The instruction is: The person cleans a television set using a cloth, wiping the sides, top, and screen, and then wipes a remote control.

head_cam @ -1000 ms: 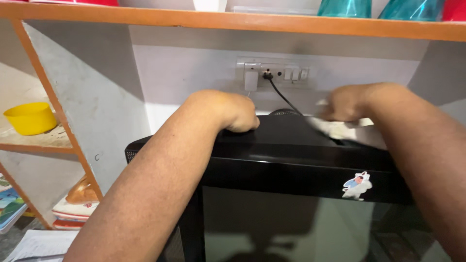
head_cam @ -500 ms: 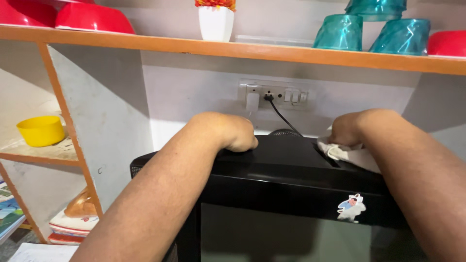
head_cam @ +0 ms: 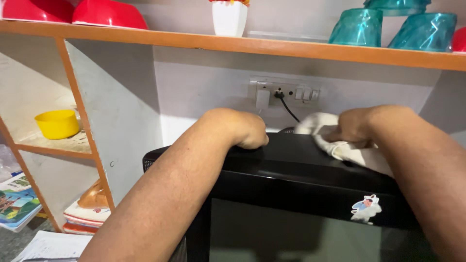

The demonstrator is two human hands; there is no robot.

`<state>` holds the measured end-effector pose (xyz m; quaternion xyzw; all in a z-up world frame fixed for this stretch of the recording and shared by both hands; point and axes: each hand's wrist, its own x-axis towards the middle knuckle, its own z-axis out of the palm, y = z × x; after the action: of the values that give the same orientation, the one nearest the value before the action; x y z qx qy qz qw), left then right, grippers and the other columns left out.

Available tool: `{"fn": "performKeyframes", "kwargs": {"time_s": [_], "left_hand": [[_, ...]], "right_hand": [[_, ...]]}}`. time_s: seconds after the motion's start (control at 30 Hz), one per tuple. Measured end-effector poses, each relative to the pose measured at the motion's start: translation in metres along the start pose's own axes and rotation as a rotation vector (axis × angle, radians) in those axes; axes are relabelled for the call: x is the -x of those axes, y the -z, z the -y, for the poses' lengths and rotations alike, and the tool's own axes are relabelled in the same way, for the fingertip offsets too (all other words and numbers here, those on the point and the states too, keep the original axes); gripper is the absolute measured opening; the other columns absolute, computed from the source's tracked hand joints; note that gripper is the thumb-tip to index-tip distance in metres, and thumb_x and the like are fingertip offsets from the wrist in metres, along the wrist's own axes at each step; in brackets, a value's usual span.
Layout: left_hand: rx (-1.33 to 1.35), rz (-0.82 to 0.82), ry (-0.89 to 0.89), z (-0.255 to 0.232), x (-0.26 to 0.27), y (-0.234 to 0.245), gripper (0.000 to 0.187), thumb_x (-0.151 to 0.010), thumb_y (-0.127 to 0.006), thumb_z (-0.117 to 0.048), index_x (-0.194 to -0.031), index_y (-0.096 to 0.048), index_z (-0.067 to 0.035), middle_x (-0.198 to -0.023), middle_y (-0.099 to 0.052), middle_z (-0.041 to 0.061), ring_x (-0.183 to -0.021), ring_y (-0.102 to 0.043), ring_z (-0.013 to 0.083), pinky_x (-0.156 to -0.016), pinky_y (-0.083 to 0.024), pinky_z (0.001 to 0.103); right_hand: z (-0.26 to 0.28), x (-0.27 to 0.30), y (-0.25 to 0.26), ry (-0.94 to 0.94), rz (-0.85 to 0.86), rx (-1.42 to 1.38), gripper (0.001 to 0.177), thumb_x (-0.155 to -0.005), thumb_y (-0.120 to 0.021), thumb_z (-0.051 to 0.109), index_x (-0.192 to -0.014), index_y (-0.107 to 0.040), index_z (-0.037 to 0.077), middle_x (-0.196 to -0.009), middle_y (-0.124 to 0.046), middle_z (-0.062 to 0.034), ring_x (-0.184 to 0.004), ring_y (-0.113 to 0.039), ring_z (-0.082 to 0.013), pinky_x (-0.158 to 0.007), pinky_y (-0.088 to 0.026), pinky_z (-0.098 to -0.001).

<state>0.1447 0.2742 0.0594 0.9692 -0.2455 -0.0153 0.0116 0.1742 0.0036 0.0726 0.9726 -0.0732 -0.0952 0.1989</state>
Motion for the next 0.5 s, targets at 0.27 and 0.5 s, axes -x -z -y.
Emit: {"fn": "performKeyframes", "kwargs": {"time_s": [0.27, 0.5], "left_hand": [[-0.013, -0.019, -0.003, 0.001, -0.003, -0.002, 0.046, -0.097, -0.052, -0.033, -0.129, -0.068, -0.004, -0.137, -0.064, 0.017, -0.124, -0.063, 0.0376, -0.103, -0.048, 0.048], [0.038, -0.025, 0.027, -0.001, 0.006, 0.000, 0.049, -0.097, -0.055, -0.038, -0.133, -0.065, -0.007, -0.142, -0.060, 0.014, -0.129, -0.059, 0.0349, -0.106, -0.046, 0.046]], "right_hand": [[0.022, 0.022, -0.001, 0.208, -0.090, -0.288, 0.054, -0.088, -0.066, 0.054, -0.124, -0.075, 0.014, -0.127, -0.076, -0.0110, -0.117, -0.071, -0.0283, -0.104, -0.051, -0.0414], [0.040, 0.040, 0.012, 0.343, -0.128, -0.424, 0.067, -0.083, -0.067, 0.066, -0.137, -0.066, 0.028, -0.144, -0.064, -0.0045, -0.133, -0.056, -0.0249, -0.115, -0.040, -0.0430]]}}
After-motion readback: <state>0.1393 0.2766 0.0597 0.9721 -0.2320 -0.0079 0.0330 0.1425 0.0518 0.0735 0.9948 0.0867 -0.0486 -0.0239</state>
